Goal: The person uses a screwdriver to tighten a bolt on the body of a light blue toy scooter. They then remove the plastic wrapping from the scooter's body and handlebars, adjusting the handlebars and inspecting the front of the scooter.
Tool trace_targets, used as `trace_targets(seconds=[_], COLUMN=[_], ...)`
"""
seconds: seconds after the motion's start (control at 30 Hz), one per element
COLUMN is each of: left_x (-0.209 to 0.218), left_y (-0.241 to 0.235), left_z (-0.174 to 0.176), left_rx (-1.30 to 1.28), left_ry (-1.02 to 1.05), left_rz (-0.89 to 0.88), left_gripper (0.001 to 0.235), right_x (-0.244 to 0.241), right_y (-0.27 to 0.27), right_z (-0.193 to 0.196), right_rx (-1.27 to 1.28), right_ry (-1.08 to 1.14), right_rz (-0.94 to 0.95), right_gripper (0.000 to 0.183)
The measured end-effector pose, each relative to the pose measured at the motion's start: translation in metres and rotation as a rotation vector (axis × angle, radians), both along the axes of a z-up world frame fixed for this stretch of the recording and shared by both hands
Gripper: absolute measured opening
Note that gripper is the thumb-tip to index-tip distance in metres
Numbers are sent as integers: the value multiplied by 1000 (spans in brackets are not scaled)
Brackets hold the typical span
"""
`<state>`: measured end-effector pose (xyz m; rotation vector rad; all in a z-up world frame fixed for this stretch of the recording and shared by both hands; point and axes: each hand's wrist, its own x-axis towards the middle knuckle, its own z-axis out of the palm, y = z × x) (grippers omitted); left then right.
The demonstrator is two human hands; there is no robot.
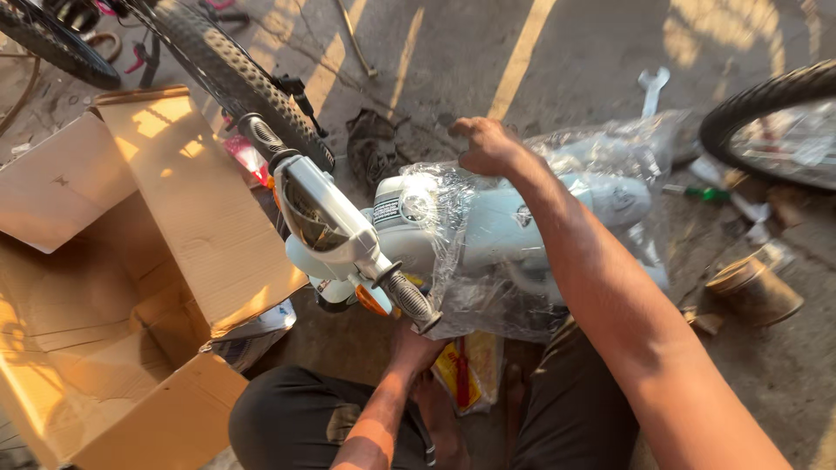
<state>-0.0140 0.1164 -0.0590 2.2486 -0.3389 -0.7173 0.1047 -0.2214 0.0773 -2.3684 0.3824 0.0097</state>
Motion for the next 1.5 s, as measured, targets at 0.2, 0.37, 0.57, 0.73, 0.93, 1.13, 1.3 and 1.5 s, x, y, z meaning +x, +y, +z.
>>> trace_targets(seconds=[0.2, 0.37, 0.57, 0.73, 0.93, 1.13, 1.3, 1.5], left_x=[35, 51, 53, 67, 70, 62, 55, 34], left_y=[37, 47, 33, 31, 33, 33, 34, 33], left_z=[-71, -107, -118, -112, -106, -98, -86, -77], left_rx=[165, 129, 90, 89, 89, 87, 91, 127], left_ry=[-9, -5, 2, 22, 42, 31, 14, 11], left_rz=[433, 445, 381, 352, 313, 256, 201, 88], left_gripper=[57, 55, 52, 50, 47, 45, 42, 40], right_x=[26, 32, 43, 48, 51, 61, 73, 84], right_y=[3, 7, 21, 26, 25, 21, 15, 32], right_z=[-36, -36, -45, -55, -73, -98, -114, -86], right_rx=[-169, -9, 192, 219, 208, 3, -52, 199], right_ry=[653, 587, 514, 487, 613, 536, 434, 274], right_rz=[234, 325, 359, 414, 276, 464, 495, 325], right_gripper=[46, 49, 55, 58, 48, 43, 39, 31])
